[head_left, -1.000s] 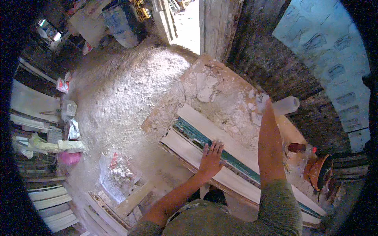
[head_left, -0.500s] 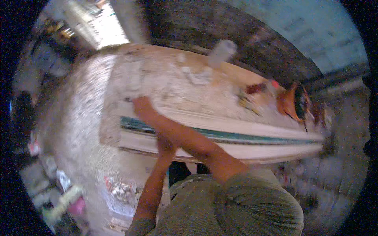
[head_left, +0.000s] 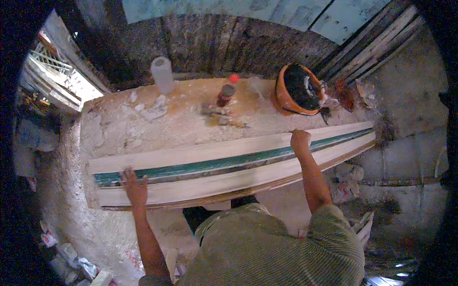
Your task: The person wipes a long wooden plank with a cloth, moving along its length and edges. The person repeatedly wipes the same plank, focusing on different sections and edges.
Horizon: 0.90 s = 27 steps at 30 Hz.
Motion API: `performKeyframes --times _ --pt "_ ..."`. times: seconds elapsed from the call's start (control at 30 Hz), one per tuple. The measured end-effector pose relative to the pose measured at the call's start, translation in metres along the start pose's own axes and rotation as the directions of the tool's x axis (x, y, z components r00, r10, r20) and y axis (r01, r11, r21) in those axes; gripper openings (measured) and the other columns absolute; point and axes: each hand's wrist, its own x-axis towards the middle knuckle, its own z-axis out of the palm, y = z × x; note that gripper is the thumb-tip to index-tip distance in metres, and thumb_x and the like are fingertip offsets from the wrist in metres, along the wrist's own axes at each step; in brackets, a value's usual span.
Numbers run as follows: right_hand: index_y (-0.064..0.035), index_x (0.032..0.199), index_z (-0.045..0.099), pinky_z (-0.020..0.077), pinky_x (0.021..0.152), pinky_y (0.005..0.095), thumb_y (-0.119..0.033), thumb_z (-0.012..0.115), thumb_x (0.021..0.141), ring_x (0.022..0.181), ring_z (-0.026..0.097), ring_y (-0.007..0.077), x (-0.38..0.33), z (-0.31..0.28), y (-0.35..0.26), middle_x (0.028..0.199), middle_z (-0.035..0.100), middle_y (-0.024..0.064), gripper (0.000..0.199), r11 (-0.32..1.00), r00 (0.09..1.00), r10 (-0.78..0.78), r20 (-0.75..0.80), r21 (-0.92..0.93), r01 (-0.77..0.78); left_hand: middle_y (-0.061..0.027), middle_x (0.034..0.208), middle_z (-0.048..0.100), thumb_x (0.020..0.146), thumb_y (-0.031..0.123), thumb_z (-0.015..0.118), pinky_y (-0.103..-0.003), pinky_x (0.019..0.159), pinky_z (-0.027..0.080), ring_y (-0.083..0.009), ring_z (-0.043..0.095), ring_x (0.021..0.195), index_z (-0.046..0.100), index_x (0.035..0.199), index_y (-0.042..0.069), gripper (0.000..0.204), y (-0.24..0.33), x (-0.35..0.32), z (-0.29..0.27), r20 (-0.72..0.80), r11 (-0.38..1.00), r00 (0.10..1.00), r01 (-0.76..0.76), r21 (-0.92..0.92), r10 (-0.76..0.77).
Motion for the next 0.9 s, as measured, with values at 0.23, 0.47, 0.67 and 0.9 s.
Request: performKeyframes --times 0.23,0.47,0.67,0.9 --pt "-0.0077 0.086 0.072 0.055 0.07 0.0499 -0.018 0.067 0.08 0.08 0.072 0.0347 0.003 0.052 -0.016 0.081 0.071 0.0177 0.013 0.883 0.912 -0.396 0.102 0.314 0.349 -0.013 0.172 0.016 0.103 0.038 0.06 -0.058 0.125 0.007 -0.0445 0.004 0.157 0.026 0.163 0.016 0.073 0.164 -0.064 0.017 -0.167 0.941 0.972 0.107 -0.32 -0.167" --pt "-0.0122 0.09 0.075 0.0559 0.071 0.0465 -0.017 0.063 0.086 0.085 0.075 0.0303 0.041 0.081 0.334 0.085 0.075 0.0123 0.013 0.987 0.998 0.061 0.02 0.147 -0.064 -0.0115 0.173 0.011 0.102 0.034 0.06 -0.057 0.126 0.004 -0.0413 -0.003 0.158 0.024 0.164 0.016 0.073 0.369 -0.183 0.011 0.045 0.885 0.999 0.016 -0.465 0.006" --pt "-0.0111 0.095 0.073 0.0552 0.074 0.0488 -0.021 0.068 0.084 0.088 0.074 0.0328 0.083 0.151 0.422 0.095 0.075 0.0144 0.015 0.986 0.993 -0.066 -0.094 0.148 0.08 -0.0139 0.172 0.016 0.1 0.029 0.063 -0.054 0.127 0.005 -0.0411 0.002 0.158 0.028 0.163 0.014 0.073 0.551 -0.257 -0.021 0.069 0.832 0.988 -0.078 -0.549 0.138" --pt "-0.0109 0.098 0.071 0.0549 0.072 0.0489 -0.019 0.066 0.083 0.085 0.074 0.0329 0.056 0.148 0.439 0.089 0.075 0.0135 0.018 0.899 0.944 -0.32 -0.073 0.29 0.327 -0.0172 0.171 0.014 0.102 0.028 0.06 -0.053 0.127 0.008 -0.0406 0.007 0.158 0.028 0.162 0.01 0.07 0.775 -0.356 -0.009 0.106 0.733 0.962 -0.118 -0.67 0.251"
